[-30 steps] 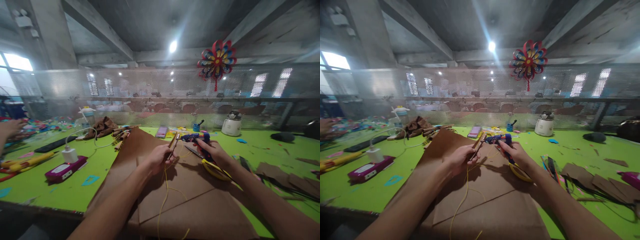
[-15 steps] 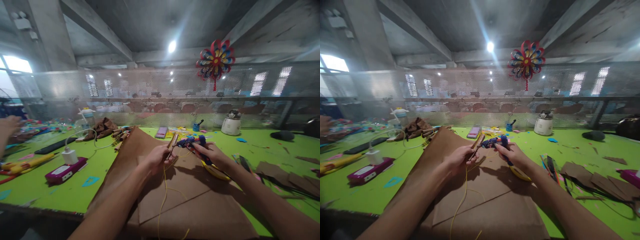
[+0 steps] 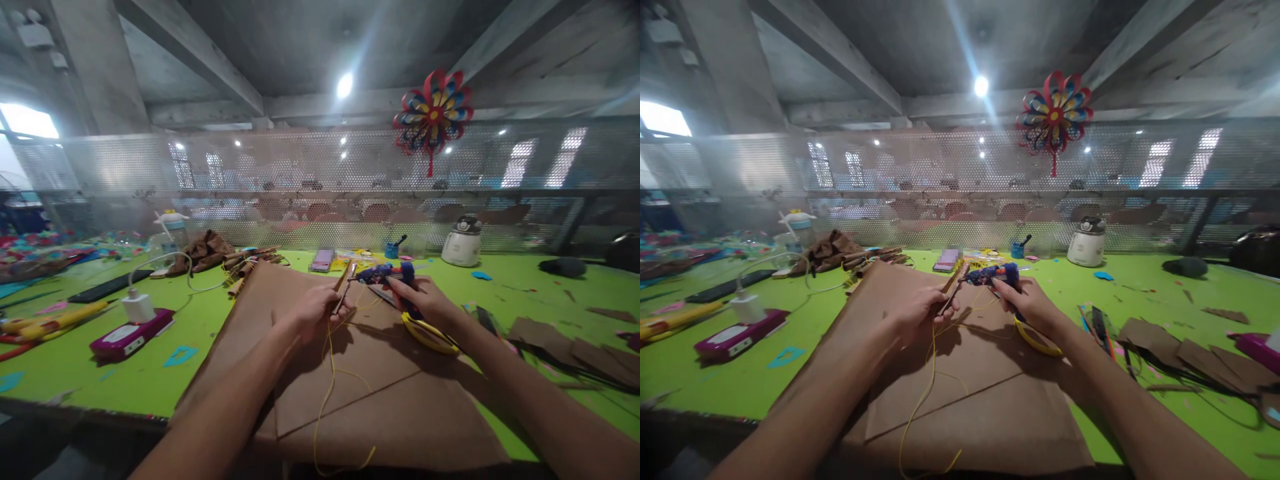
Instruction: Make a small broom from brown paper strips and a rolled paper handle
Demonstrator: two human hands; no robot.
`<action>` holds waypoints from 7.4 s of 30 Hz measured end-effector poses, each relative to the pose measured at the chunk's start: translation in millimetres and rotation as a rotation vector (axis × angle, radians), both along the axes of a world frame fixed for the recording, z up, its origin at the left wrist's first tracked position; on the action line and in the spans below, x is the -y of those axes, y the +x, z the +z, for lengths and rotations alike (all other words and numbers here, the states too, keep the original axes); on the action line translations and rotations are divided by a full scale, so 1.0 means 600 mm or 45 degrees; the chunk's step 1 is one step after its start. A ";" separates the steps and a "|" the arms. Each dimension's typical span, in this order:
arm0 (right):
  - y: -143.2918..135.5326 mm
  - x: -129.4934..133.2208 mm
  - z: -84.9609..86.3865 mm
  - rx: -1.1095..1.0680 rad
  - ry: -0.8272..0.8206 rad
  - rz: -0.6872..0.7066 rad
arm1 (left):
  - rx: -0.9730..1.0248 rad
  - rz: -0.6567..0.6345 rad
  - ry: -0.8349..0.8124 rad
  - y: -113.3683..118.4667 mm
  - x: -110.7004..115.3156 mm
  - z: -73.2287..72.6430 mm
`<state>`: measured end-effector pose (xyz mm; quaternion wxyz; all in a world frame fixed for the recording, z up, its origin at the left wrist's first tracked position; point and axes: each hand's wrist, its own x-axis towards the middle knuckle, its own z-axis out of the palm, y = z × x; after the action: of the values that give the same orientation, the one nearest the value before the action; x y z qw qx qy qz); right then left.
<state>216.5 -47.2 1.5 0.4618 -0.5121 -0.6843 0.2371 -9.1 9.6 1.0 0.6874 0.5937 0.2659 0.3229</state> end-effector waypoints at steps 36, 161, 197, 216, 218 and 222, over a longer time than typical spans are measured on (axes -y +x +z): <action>0.016 -0.015 -0.021 -0.158 -0.042 0.005 | 0.126 0.053 -0.083 -0.006 -0.019 -0.009; -0.079 -0.017 -0.026 -0.724 -0.110 -0.149 | -0.197 -0.319 -0.002 0.024 0.016 -0.016; -0.083 0.010 0.010 -0.370 -0.102 0.005 | 0.020 -0.375 -0.271 0.026 0.017 -0.018; -0.146 0.057 -0.021 0.108 -0.179 0.265 | 0.377 0.183 -0.312 0.004 0.000 0.015; -0.154 0.060 -0.024 0.060 -0.281 0.370 | 0.383 0.187 -0.311 0.004 0.001 0.017; -0.156 0.049 -0.045 -0.055 -0.375 0.389 | 0.380 0.163 -0.353 0.003 0.004 0.021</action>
<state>122.7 -76.6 -25.4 0.3553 -0.4590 -0.7020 0.4127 -7.5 7.1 13.4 0.7723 0.4210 0.2404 0.4106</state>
